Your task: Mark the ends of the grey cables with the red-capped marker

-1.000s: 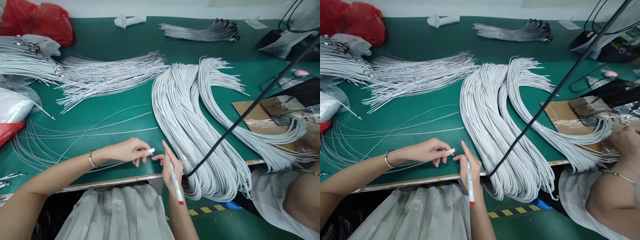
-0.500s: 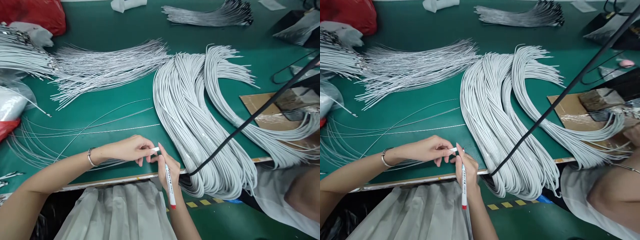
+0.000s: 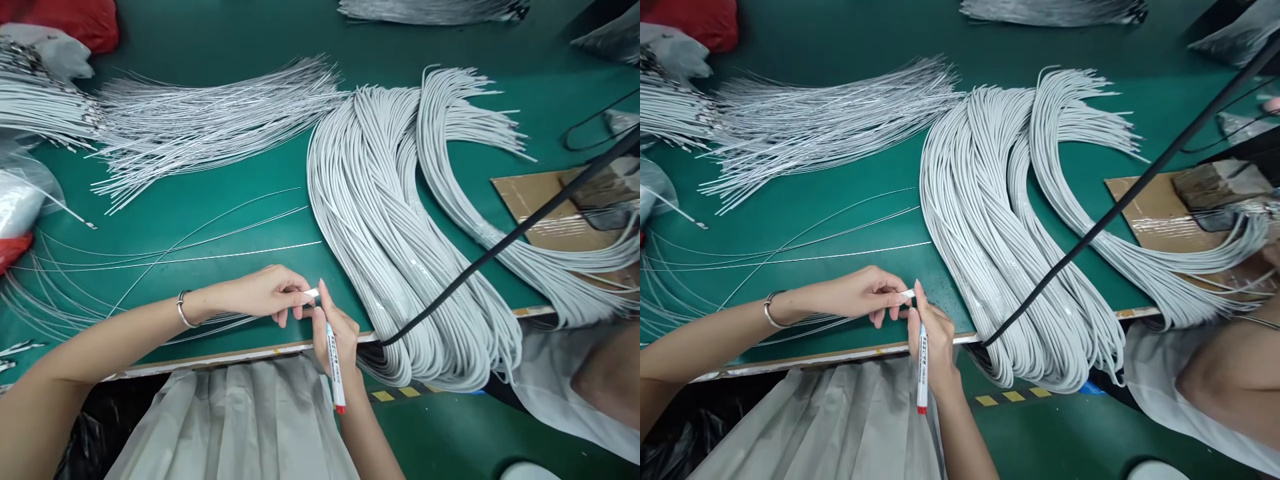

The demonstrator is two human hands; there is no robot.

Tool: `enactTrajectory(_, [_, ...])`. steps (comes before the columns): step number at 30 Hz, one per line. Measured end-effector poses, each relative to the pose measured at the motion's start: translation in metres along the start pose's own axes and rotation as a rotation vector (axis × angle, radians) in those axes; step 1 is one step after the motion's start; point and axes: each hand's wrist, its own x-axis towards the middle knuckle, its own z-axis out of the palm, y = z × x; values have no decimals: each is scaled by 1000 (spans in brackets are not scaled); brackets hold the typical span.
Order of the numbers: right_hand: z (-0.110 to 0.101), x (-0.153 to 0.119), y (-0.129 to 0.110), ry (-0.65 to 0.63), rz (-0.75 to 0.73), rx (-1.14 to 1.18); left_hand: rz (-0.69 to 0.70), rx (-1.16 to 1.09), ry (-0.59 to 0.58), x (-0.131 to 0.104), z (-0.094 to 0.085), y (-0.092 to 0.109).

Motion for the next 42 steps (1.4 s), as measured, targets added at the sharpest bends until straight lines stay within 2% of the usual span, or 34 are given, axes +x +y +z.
enactTrajectory(5, [3, -1, -1, -7, -18, -17, -15, 21, -22, 0, -2, 1])
enactTrajectory(8, [3, -4, 1, -64, -21, -28, -21, 35, -13, -2, -2, -1])
enactTrajectory(10, [3, -5, 2, -66, 49, 59, -39, 39, -27, -2, -2, -6])
enactTrajectory(13, [1, -5, 5, 139, 188, 263, -105, 57, -80, 1, -3, -15])
enactTrajectory(15, [-1, -3, 6, 240, 239, 310, -128, 93, -103, 5, -3, -20])
enactTrajectory(19, [-4, 0, 6, 166, 381, 256, -124, 164, -121, 9, -2, -25])
enactTrajectory(22, [-4, 0, 4, 160, 454, 219, -144, 161, -130, 10, -2, -24])
enactTrajectory(30, [-3, 0, 0, 156, 333, -39, -149, 121, -110, 10, -1, -25])
enactTrajectory(34, [-2, 2, -1, 153, 276, -71, -138, 119, -107, 11, -1, -26])
enactTrajectory(42, [-1, 3, -2, 118, 260, -78, -142, 133, -107, 11, -1, -24])
